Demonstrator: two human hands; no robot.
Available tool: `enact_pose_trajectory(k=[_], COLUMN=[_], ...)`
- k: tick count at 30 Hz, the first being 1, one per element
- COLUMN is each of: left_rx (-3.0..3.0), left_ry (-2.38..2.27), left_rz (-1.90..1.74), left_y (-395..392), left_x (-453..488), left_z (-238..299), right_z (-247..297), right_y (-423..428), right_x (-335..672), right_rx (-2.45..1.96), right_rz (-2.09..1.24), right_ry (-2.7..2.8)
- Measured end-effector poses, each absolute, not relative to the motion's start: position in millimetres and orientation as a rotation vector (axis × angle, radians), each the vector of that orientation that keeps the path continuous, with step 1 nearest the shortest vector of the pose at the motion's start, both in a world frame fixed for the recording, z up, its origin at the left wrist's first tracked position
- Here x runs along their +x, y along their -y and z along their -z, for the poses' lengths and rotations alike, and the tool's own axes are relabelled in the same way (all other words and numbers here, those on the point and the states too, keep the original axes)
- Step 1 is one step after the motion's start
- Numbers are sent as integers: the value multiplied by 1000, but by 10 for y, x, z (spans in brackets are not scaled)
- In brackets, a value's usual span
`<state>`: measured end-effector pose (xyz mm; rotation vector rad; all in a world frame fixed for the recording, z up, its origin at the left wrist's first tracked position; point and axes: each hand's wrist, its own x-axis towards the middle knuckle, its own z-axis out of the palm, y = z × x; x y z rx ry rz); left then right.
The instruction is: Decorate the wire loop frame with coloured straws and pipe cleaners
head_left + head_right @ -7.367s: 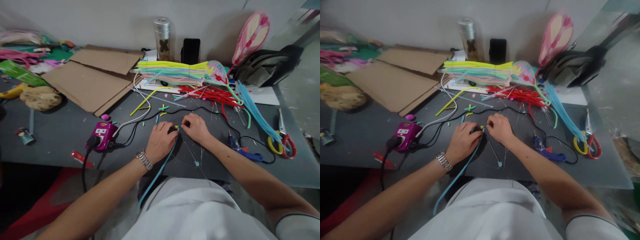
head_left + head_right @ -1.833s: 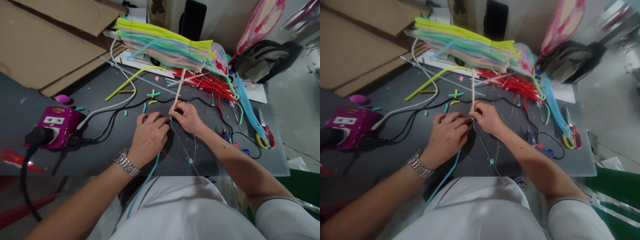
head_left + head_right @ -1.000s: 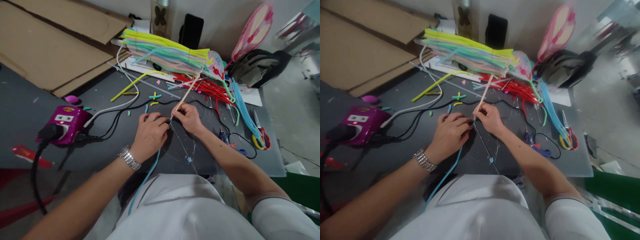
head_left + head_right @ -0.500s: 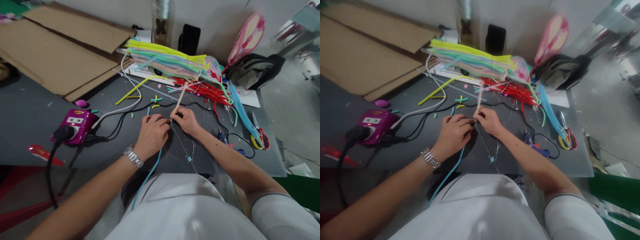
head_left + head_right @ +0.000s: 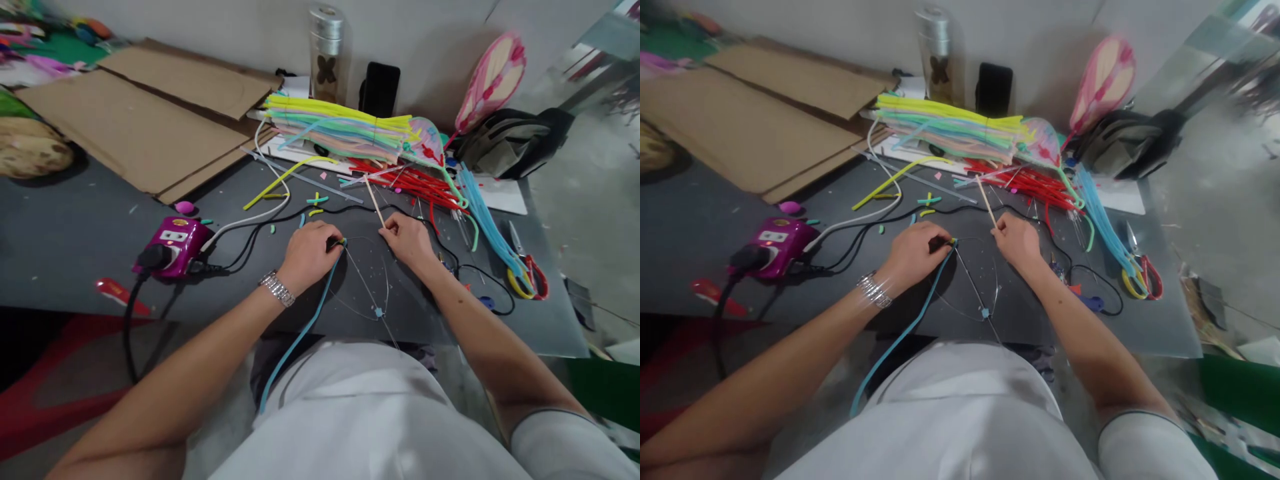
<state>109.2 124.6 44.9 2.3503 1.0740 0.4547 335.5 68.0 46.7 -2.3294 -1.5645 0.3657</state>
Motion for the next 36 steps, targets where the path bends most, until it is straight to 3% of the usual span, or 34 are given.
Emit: enact_pose_trajectory(k=[5,10,16,21,26,32,36], left_rx=[2390,2291,2317,2261,2265,2251,2247], left_ry=[-1114,-1103,-1098,-1139,-1161,-1134,-1129], left_rz=[-394,-385,-371,-321,-322,-442,-501], left_y=[-1245,-1234,-1264,-1254,-1238,-1255,-1223], left_x=[1135,1065,1062,1073,1055,1020,1019], left_z=[-419,-418,-436,-480,-480,-366,-350], right_z=[-704,-1050,-899,-769,-710,-503,-617], right_y=[-485,528,1678,1622,1416,1289,1224], right_x=[3500,4168,4409,3977,3920,4194,4070], right_rx=[-2211,-2372,-2636,-2598,-2402,-2274,-2183], right_rz=[-214,22,-177,179,63,46,54], right_ry=[1574,1290,808,1112,1832,1921,1676])
